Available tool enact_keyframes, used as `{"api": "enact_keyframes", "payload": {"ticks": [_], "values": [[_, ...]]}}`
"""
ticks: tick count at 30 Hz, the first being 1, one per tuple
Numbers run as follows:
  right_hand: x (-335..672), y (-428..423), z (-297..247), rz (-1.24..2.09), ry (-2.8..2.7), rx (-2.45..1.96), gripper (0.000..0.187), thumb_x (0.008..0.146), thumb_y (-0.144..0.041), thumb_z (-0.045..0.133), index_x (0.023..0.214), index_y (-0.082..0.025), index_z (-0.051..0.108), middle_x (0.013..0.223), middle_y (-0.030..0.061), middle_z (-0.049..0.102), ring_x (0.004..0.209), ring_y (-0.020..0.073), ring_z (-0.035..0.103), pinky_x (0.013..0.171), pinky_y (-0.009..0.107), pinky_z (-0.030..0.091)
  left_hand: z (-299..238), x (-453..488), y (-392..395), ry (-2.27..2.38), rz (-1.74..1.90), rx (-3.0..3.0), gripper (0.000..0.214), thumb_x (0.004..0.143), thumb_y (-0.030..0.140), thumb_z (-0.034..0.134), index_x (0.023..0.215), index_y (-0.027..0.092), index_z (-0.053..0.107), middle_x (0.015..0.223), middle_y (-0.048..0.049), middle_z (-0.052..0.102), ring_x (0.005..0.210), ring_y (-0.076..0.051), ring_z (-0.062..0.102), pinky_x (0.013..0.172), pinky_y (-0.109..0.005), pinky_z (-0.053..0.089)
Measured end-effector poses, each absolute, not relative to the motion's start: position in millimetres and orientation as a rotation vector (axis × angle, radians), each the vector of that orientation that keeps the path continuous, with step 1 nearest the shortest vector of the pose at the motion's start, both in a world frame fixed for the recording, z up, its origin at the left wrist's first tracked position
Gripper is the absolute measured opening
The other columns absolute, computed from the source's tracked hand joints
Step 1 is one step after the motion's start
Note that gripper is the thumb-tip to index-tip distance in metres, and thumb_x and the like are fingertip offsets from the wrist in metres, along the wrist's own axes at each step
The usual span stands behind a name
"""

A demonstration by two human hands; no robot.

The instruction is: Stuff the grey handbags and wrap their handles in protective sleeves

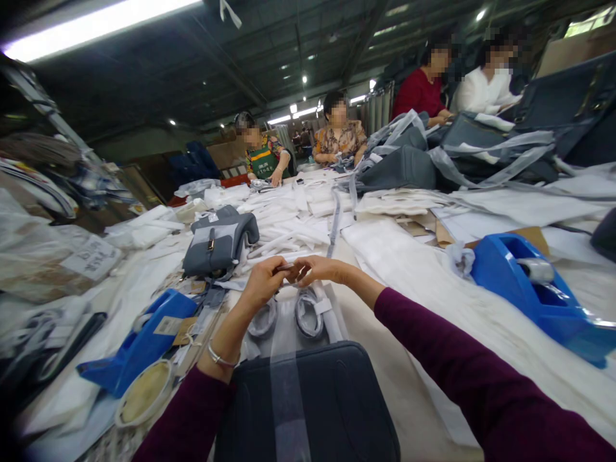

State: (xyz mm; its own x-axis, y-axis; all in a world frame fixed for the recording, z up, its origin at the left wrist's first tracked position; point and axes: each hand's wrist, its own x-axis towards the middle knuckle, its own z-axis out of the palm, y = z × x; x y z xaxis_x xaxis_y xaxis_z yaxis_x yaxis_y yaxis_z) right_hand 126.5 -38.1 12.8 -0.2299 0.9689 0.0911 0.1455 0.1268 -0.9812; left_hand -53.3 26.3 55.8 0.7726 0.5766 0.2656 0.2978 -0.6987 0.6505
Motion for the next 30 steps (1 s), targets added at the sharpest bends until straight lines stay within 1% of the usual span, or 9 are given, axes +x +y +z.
{"api": "enact_keyframes", "payload": {"ticks": [2,5,7,9,13,19,22,25,30], "values": [[124.2,-42.1,12.3,1.151,-1.528,-1.137,0.036,0.066,-0.030,0.072,0.097,-0.011,0.067,0.089,0.0033,0.069,0.084,0.0152,0.060,0.078,0.028,0.045,54.4,-49.5,27.9,0.615,0.681,2.328,0.008,0.071,0.012,0.051,0.071,0.017,0.056,0.065,0.0023,0.057,0.065,-0.012,0.052,0.064,-0.023,0.041],[118.4,-46.6,8.9,1.115,-1.364,-1.159,0.039,0.070,-0.041,0.068,0.091,-0.008,0.070,0.079,0.0045,0.069,0.076,0.0149,0.060,0.075,0.029,0.045,46.0,-44.6,35.2,0.681,0.758,2.194,0.021,0.066,0.005,0.050,0.080,0.017,0.060,0.078,-0.0010,0.063,0.071,-0.014,0.057,0.071,-0.026,0.045],[114.8,-50.1,7.7,1.097,-1.289,-1.151,0.042,0.070,-0.044,0.068,0.090,-0.007,0.071,0.079,0.0054,0.069,0.074,0.0143,0.059,0.073,0.028,0.044,37.1,-42.1,40.4,0.656,0.677,2.085,0.030,0.062,0.000,0.048,0.082,0.016,0.063,0.080,-0.0023,0.066,0.074,-0.015,0.060,0.077,-0.030,0.047],[112.7,-53.5,8.3,1.076,-1.225,-1.126,0.041,0.069,-0.043,0.070,0.090,-0.008,0.071,0.079,0.0052,0.069,0.073,0.0137,0.059,0.072,0.027,0.044,28.0,-40.5,43.8,0.545,0.528,1.943,0.031,0.061,-0.001,0.048,0.080,0.015,0.065,0.077,-0.0026,0.068,0.076,-0.017,0.062,0.083,-0.033,0.048],[113.4,-56.2,8.7,1.014,-1.041,-1.096,0.036,0.067,-0.041,0.073,0.084,-0.010,0.072,0.070,0.0030,0.068,0.067,0.0121,0.059,0.070,0.026,0.046,15.9,-41.6,47.0,0.428,0.409,1.824,0.024,0.063,0.008,0.056,0.083,0.014,0.069,0.083,-0.0052,0.071,0.084,-0.021,0.064,0.088,-0.036,0.047],[113.1,-56.4,4.9,0.958,-0.957,-1.008,0.044,0.072,-0.050,0.069,0.091,-0.011,0.069,0.082,0.0067,0.071,0.072,0.0146,0.064,0.069,0.027,0.050,13.1,-45.7,51.0,0.443,0.360,1.881,0.021,0.070,0.020,0.058,0.085,0.015,0.073,0.087,-0.0037,0.072,0.089,-0.021,0.063,0.092,-0.035,0.044],[108.1,-60.1,9.3,0.984,-0.938,-0.973,0.045,0.072,-0.053,0.067,0.089,-0.012,0.067,0.082,0.0069,0.071,0.073,0.0161,0.066,0.070,0.029,0.053,12.6,-44.2,51.1,0.426,0.362,1.936,0.021,0.071,0.026,0.060,0.083,0.015,0.074,0.087,-0.0033,0.073,0.090,-0.022,0.064,0.092,-0.035,0.044],[103.0,-64.7,15.2,1.002,-0.907,-0.940,0.044,0.071,-0.054,0.068,0.086,-0.012,0.066,0.079,0.0062,0.071,0.073,0.0174,0.067,0.071,0.032,0.055,9.7,-41.3,50.3,0.424,0.362,1.985,0.028,0.070,0.031,0.063,0.089,0.014,0.075,0.092,-0.0044,0.074,0.093,-0.024,0.065,0.092,-0.036,0.045],[97.2,-70.7,23.4,0.973,-0.889,-0.984,0.043,0.073,-0.055,0.066,0.082,-0.013,0.066,0.076,0.0070,0.071,0.069,0.0168,0.067,0.068,0.031,0.055,0.6,-38.9,50.1,0.537,0.366,2.254,0.027,0.074,0.031,0.059,0.090,0.017,0.075,0.095,-0.0065,0.074,0.092,-0.024,0.067,0.088,-0.034,0.048]]}}
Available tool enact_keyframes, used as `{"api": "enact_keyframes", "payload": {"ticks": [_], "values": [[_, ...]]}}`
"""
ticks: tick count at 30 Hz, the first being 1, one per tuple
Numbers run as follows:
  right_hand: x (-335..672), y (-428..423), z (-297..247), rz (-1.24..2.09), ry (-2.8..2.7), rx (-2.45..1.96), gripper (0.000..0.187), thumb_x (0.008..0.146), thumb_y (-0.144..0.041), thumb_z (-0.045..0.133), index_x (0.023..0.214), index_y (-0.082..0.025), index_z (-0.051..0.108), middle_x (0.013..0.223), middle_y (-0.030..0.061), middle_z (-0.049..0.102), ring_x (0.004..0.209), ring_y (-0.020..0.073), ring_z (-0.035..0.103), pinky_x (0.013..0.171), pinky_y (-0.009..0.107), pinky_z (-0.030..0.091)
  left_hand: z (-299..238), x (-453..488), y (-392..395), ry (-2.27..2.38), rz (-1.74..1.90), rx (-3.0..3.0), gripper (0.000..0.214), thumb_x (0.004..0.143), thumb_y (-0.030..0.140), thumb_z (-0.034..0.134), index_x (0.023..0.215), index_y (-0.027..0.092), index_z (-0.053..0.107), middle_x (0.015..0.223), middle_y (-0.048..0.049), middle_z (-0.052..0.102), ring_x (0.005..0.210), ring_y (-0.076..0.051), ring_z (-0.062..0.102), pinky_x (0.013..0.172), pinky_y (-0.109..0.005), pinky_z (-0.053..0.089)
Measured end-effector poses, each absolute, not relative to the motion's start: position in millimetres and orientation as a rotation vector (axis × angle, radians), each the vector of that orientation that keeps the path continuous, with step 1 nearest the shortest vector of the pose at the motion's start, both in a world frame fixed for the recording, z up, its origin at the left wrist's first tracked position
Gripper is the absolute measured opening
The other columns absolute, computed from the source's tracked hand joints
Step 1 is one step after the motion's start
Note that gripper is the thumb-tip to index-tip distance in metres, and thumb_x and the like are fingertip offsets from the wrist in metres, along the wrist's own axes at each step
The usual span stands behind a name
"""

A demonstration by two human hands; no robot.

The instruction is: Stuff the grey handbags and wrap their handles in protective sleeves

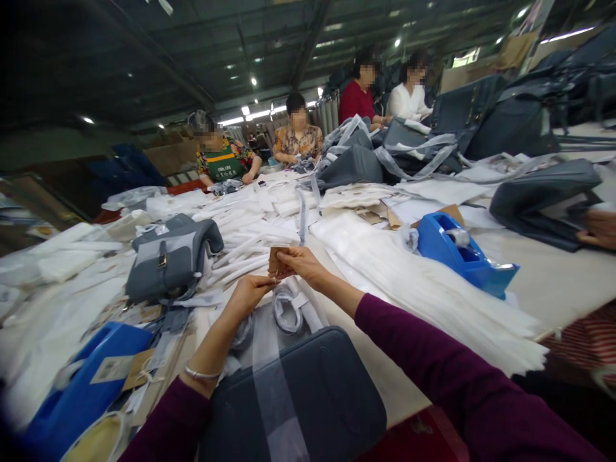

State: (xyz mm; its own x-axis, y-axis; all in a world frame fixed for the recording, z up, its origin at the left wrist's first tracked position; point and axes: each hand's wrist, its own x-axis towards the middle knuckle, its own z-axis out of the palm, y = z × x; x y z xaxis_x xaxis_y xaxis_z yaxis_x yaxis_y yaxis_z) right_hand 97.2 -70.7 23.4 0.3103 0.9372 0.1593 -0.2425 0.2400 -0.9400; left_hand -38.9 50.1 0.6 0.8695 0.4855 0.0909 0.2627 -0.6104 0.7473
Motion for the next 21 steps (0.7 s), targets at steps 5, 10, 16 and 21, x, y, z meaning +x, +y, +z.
{"api": "enact_keyframes", "payload": {"ticks": [5,10,16,21], "values": [[92.1,-71.7,30.4,0.869,-0.886,-1.055,0.042,0.075,-0.056,0.064,0.075,-0.013,0.065,0.073,0.0072,0.071,0.065,0.0153,0.066,0.062,0.026,0.054,0.7,-40.4,49.6,0.586,0.270,2.452,0.025,0.077,0.027,0.056,0.091,0.020,0.075,0.094,-0.0062,0.074,0.094,-0.022,0.067,0.086,-0.031,0.048],[91.8,-66.1,24.4,0.812,-0.781,-1.052,0.039,0.074,-0.053,0.066,0.075,-0.014,0.063,0.068,0.0065,0.069,0.064,0.0177,0.067,0.059,0.028,0.055,4.3,-40.7,47.4,0.658,0.208,2.482,0.024,0.076,0.025,0.057,0.091,0.021,0.075,0.092,-0.0048,0.075,0.094,-0.022,0.067,0.084,-0.029,0.048],[100.4,-55.2,8.3,0.829,-0.515,-1.105,0.019,0.088,-0.033,0.050,0.092,-0.016,0.057,0.077,0.0077,0.068,0.069,0.0185,0.067,0.068,0.034,0.056,9.0,-40.3,43.5,0.628,0.213,2.526,0.026,0.078,0.020,0.055,0.096,0.017,0.073,0.099,-0.0083,0.073,0.100,-0.023,0.065,0.093,-0.034,0.047],[113.0,-65.8,-2.1,0.754,-0.408,-1.281,0.026,0.081,-0.021,0.050,0.106,-0.017,0.054,0.101,0.0103,0.065,0.092,0.0189,0.064,0.088,0.040,0.050,41.0,-77.5,39.6,0.589,0.538,2.577,0.038,0.082,0.020,0.050,0.117,0.011,0.061,0.129,-0.0129,0.058,0.122,-0.022,0.051,0.109,-0.038,0.034]]}}
